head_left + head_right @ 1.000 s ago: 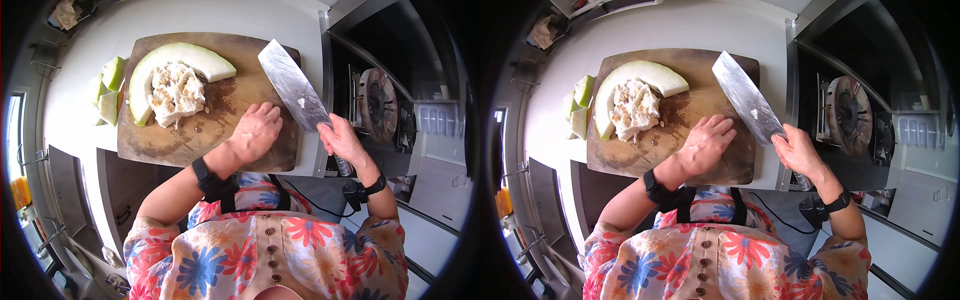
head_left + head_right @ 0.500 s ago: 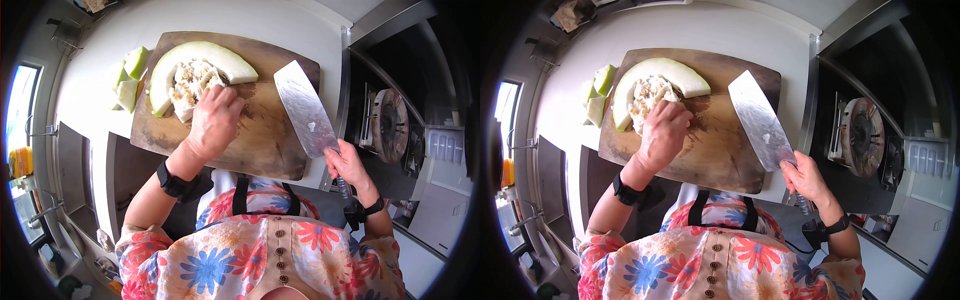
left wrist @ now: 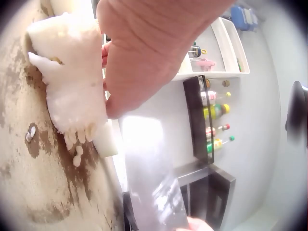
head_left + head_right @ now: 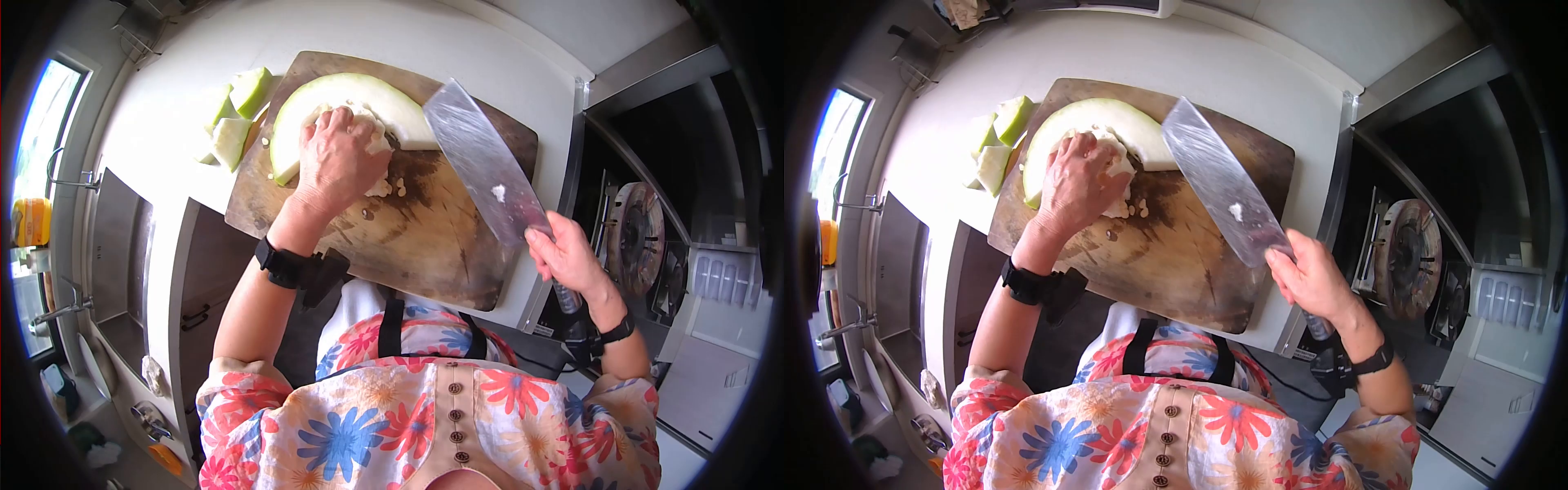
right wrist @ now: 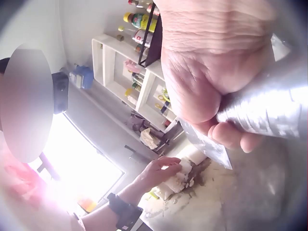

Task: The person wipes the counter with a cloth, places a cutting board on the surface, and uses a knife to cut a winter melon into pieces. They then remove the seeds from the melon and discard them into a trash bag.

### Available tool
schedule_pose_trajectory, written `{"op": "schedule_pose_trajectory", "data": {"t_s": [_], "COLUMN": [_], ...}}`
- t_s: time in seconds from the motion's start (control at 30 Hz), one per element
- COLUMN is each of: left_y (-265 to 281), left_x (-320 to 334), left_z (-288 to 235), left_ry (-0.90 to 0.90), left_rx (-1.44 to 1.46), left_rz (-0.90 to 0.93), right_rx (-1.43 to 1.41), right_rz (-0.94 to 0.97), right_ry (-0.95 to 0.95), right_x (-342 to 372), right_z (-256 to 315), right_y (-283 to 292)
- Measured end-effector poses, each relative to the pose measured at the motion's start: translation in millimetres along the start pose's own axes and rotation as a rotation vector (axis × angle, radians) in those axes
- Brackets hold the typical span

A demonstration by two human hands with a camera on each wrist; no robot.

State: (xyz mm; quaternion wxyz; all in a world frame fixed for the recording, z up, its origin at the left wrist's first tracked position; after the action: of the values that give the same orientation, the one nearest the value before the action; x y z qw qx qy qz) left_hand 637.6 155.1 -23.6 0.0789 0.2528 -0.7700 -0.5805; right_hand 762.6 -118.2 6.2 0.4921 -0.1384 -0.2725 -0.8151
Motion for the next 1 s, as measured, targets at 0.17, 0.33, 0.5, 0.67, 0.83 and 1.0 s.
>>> {"op": "schedule_pose_trajectory", "data": {"t_s": [0.17, 0.33, 0.5, 0.67, 0.83, 1.0], "left_y": [-2, -1, -1, 0, -1, -3], "left_x": [3, 6, 6, 7, 7, 8], "left_z": [0, 1, 2, 2, 3, 5], "left_ry": [0.015, 0.044, 0.052, 0.03, 0.033, 0.022], "left_rx": [0.012, 0.03, 0.043, 0.068, 0.078, 0.088], "left_rz": [-0.059, -0.026, -0.015, -0.04, -0.057, -0.083], "right_rx": [0.156, 0.393, 0.688, 0.9, 0.954, 1.203], "right_rz": [0.02, 0.067, 0.143, 0.2, 0.26, 0.346], "right_ry": [0.128, 0.194, 0.142, 0.387, 0.327, 0.589], "right_x": [-38, -79, -89, -106, -124, -132], "right_z": [46, 98, 141, 178, 203, 227], "right_y": [6, 9, 2, 2, 1, -18]}}
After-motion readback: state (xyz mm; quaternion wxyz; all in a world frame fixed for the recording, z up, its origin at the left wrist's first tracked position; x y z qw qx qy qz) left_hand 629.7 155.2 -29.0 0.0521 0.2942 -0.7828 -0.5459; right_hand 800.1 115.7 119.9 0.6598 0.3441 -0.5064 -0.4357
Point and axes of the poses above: each hand's wrist, its own x-axis away from the middle knuckle, its own y-axis out of the back of the hand, z = x × y, the point moved 5 cm from there along -x, towards the middle knuckle, and after that the axes turned 1 degree about y, right-handed, at the moved point
